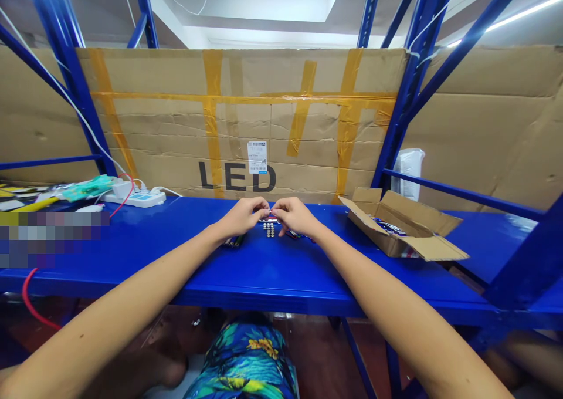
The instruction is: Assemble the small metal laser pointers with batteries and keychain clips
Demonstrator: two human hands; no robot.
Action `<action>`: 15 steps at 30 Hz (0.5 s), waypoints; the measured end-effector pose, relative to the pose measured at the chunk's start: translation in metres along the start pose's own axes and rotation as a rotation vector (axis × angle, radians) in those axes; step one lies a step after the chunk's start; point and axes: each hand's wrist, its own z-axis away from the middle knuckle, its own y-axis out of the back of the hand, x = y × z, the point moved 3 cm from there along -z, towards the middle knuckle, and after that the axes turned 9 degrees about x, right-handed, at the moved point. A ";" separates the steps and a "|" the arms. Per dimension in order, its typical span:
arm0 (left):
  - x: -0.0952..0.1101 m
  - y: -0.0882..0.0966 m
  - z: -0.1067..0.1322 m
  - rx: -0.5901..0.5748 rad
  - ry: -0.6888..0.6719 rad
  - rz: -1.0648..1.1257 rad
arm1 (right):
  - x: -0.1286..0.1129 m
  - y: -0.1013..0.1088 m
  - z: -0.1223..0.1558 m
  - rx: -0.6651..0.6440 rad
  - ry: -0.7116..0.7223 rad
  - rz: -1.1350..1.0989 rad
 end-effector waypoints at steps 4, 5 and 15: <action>0.001 -0.001 0.001 -0.025 -0.015 -0.031 | 0.004 0.001 -0.003 -0.062 -0.046 -0.145; 0.002 -0.001 0.001 -0.028 -0.018 -0.035 | 0.004 0.002 -0.003 -0.076 -0.065 -0.172; -0.012 -0.004 -0.010 0.059 0.386 0.593 | -0.010 0.007 -0.004 0.070 -0.075 -0.564</action>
